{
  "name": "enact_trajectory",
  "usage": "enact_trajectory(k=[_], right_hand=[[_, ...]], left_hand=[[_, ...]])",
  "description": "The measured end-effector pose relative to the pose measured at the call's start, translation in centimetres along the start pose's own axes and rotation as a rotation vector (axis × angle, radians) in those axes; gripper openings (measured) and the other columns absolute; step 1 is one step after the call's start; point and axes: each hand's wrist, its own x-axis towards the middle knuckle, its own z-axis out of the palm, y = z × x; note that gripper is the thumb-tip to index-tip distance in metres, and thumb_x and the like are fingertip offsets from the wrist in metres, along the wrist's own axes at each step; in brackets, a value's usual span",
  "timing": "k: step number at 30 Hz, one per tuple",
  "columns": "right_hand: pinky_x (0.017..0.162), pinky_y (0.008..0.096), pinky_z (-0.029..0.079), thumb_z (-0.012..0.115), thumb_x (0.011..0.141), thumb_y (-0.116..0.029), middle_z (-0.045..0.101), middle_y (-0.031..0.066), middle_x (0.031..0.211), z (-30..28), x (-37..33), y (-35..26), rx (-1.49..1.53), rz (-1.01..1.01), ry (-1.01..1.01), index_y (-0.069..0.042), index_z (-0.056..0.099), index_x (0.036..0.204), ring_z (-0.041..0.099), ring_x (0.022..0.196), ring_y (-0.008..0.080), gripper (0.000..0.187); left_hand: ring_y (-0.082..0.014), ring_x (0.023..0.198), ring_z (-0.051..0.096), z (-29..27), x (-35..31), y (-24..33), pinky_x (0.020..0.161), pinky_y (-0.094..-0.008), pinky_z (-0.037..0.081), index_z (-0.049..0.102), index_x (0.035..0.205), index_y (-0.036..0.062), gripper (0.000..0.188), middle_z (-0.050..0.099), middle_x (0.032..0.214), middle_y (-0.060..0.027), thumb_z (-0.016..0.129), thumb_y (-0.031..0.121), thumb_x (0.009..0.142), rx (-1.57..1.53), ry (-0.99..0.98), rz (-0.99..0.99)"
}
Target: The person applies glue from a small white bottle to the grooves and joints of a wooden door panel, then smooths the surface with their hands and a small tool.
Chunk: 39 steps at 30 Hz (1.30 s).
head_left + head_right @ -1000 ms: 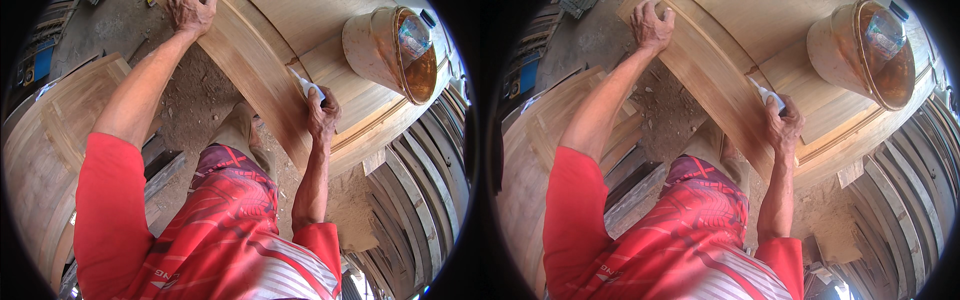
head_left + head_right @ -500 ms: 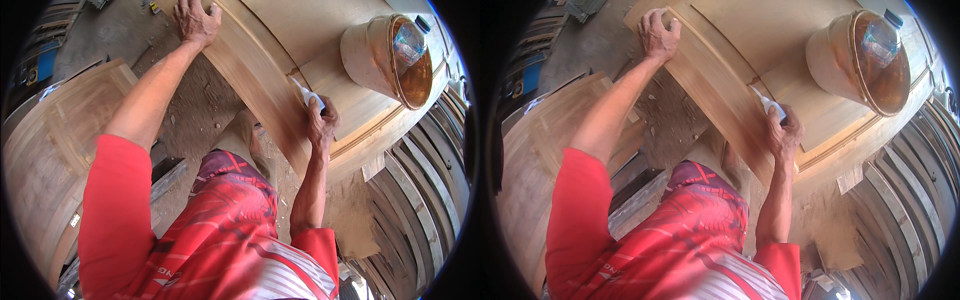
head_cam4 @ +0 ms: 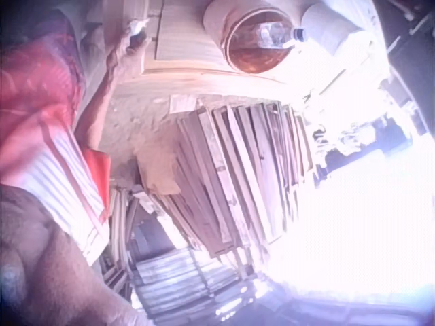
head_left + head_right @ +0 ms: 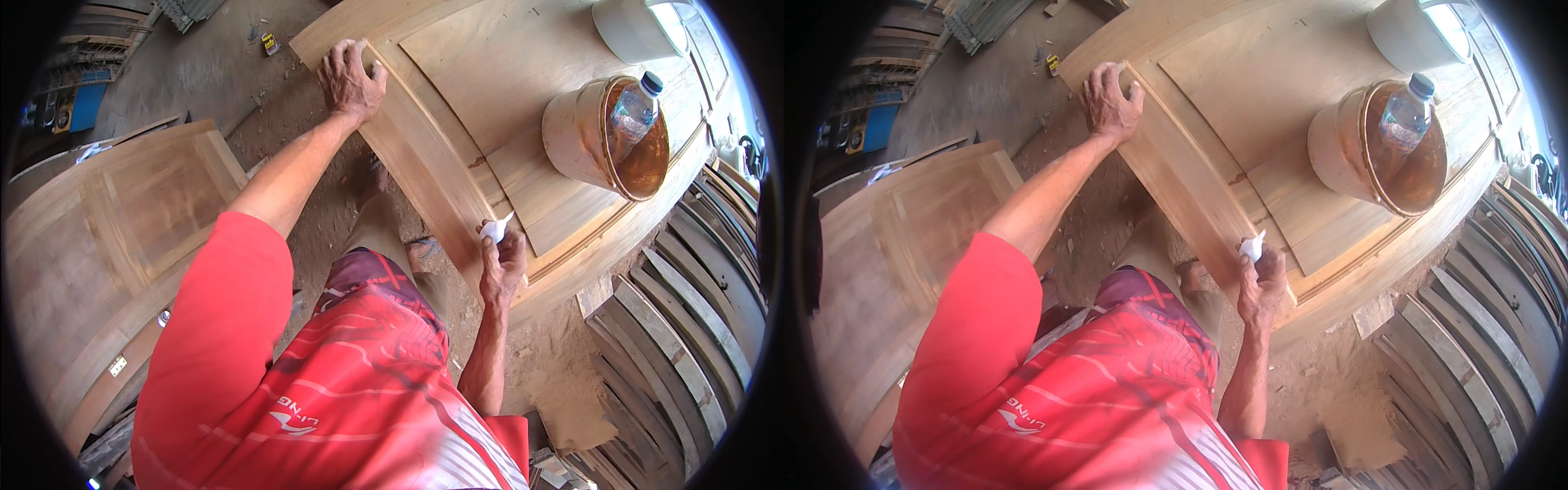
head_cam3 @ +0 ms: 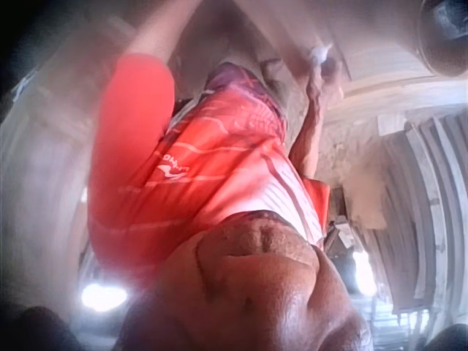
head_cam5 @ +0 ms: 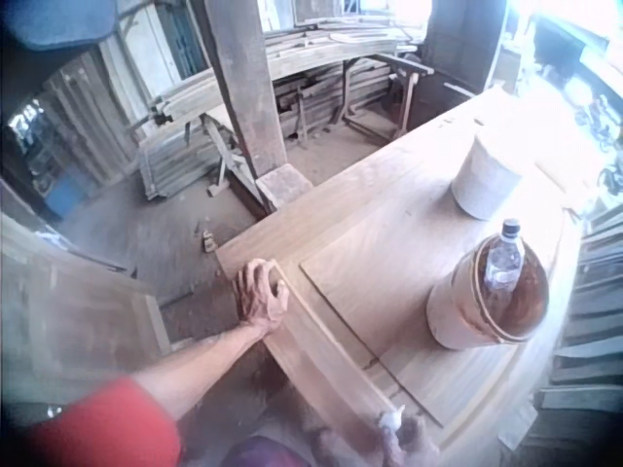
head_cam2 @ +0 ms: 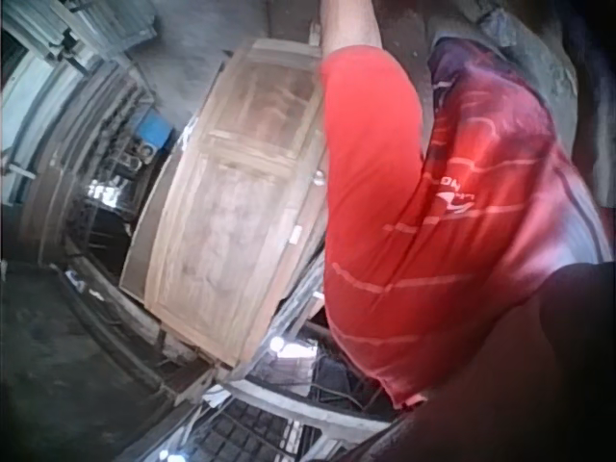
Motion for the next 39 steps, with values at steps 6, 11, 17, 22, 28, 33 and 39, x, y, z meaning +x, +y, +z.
enact_trajectory(k=[6,11,17,22,28,33,39], right_hand=[[0.073,0.0242,0.048,0.076,0.095,-0.01,0.065,-0.0007,0.106,4.5,-0.9,0.4,-0.359,-0.053,0.121,-0.006,0.067,0.119,0.058,0.088,0.0079,0.026],[0.073,0.0301,0.049,0.075,0.092,-0.008,0.066,0.0051,0.101,8.1,-1.3,1.6,-0.488,-0.021,0.307,-0.007,0.067,0.114,0.06,0.082,0.0147,0.024],[0.076,0.0404,0.052,0.072,0.085,-0.003,0.067,0.0134,0.097,10.3,-3.5,0.6,-0.641,-0.08,0.462,-0.005,0.064,0.108,0.064,0.085,0.0292,0.025],[0.075,0.0401,0.053,0.072,0.085,-0.005,0.066,0.0137,0.095,12.0,-5.4,-0.2,-0.597,-0.064,0.558,-0.003,0.062,0.107,0.066,0.085,0.0302,0.024],[0.074,0.0387,0.054,0.072,0.087,-0.007,0.066,0.0131,0.095,5.6,-2.4,2.3,-0.543,-0.091,0.597,-0.003,0.063,0.108,0.067,0.082,0.027,0.024],[0.072,0.0318,0.055,0.073,0.089,-0.005,0.067,0.0085,0.094,5.0,-4.8,5.9,-0.446,-0.019,0.64,-0.003,0.066,0.11,0.066,0.078,0.016,0.022],[0.072,0.0308,0.054,0.074,0.09,-0.006,0.066,0.007,0.096,1.7,-6.3,8.5,-0.457,-0.04,0.744,-0.002,0.066,0.11,0.065,0.079,0.0149,0.022]], left_hand=[[-0.0365,0.125,0.049,-0.5,0.1,0.4,0.105,-0.0539,0.038,0.055,0.134,0.0127,0.052,0.052,0.136,-0.0116,0.069,0.025,0.085,-0.071,-0.046,-0.003],[-0.0374,0.124,0.052,-1.5,0.2,-0.7,0.105,-0.0518,0.039,0.061,0.12,0.0076,0.041,0.056,0.131,-0.0172,0.072,0.02,0.083,-0.307,-0.05,0.067],[-0.0242,0.093,0.061,-2.5,0.3,-5.0,0.083,-0.0385,0.05,0.063,0.088,0.0025,0.018,0.067,0.11,-0.0129,0.074,0.016,0.091,-0.659,-0.308,-0.001],[-0.0097,0.075,0.055,-7.2,0.3,-7.5,0.07,-0.028,0.048,0.062,0.091,0.004,0.015,0.065,0.092,-0.0016,0.071,0.014,0.096,-0.769,-0.741,-0.009],[-0.007,0.085,0.061,-7.2,-4.0,0.6,0.075,-0.0249,0.053,0.058,0.123,0.0046,0.031,0.066,0.098,-0.0002,0.072,0.009,0.096,-1.036,-1.048,-0.094],[-0.0201,0.127,0.053,-13.6,-3.3,8.6,0.108,-0.0381,0.042,0.047,0.148,0.0049,0.074,0.056,0.135,-0.0113,0.081,0.032,0.089,-1.054,-0.968,0.04],[-0.0296,0.151,0.032,-23.8,2.8,23.7,0.119,-0.0411,0.027,0.03,0.158,0.0001,0.117,0.034,0.163,-0.0153,0.068,0.078,0.079,-1.389,-0.71,0.41]])
